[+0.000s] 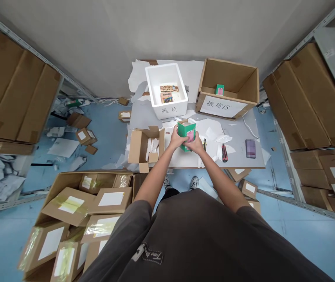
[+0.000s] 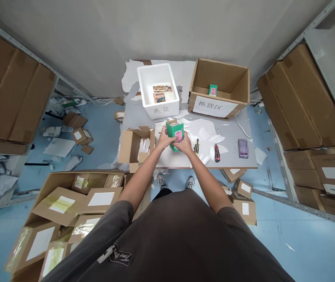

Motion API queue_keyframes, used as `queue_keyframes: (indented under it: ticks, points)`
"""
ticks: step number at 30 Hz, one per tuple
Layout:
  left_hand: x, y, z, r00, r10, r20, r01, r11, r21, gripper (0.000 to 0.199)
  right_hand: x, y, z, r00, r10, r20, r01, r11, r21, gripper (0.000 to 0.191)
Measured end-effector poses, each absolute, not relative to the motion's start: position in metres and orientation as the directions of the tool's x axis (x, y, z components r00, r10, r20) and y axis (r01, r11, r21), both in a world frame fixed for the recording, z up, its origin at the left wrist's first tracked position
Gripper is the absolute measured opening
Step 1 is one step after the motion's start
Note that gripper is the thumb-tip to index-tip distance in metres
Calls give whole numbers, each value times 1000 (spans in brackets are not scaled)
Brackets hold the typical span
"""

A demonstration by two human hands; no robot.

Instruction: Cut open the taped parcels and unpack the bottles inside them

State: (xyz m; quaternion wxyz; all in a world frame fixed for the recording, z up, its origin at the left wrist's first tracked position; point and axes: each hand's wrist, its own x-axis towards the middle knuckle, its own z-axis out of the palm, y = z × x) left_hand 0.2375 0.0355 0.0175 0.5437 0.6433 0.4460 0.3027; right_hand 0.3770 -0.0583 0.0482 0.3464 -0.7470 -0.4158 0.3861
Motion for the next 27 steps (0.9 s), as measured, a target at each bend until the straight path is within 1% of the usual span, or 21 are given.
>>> queue_keyframes:
  ticks: [3, 5, 8, 12, 15, 17, 20, 23, 24, 25, 27]
  points:
    - [227, 51, -2, 587, 800, -124, 189, 13, 982, 113, 405, -62, 27, 204, 936, -286, 224, -329, -917, 104]
    - [223, 55, -18, 671, 729, -136, 164, 33, 986, 108, 419, -61, 13, 147, 947, -286, 205, -312, -928, 106]
    - [222, 49, -43, 698, 699, -158, 185, 38, 982, 101, 423, -59, -9, 134, 943, -304, 289, -331, -898, 103]
    - [217, 28, -71, 678, 702, -219, 316, -9, 949, 92, 406, -70, -39, 174, 920, -351, 433, -392, -812, 93]
    - [211, 11, -84, 673, 695, -255, 425, -81, 902, 90, 394, -84, -56, 175, 916, -360, 475, -399, -784, 84]
    - [207, 3, -88, 660, 706, -257, 472, -124, 873, 91, 392, -90, -61, 182, 908, -376, 482, -416, -771, 83]
    - [203, -4, -86, 618, 743, -257, 505, -125, 854, 103, 396, -94, -57, 175, 902, -396, 461, -430, -776, 95]
    - [198, -10, -68, 582, 778, -237, 491, -103, 865, 113, 404, -96, -45, 142, 926, -350, 425, -376, -824, 105]
    - [197, -11, -59, 568, 793, -220, 483, -105, 869, 111, 406, -96, -41, 129, 937, -326, 417, -349, -839, 106]
    - [196, -13, -49, 554, 808, -199, 479, -114, 870, 105, 407, -97, -37, 118, 945, -305, 414, -326, -850, 106]
    - [198, -14, -27, 542, 824, -165, 507, -165, 846, 83, 408, -97, -33, 107, 952, -286, 427, -303, -852, 104]
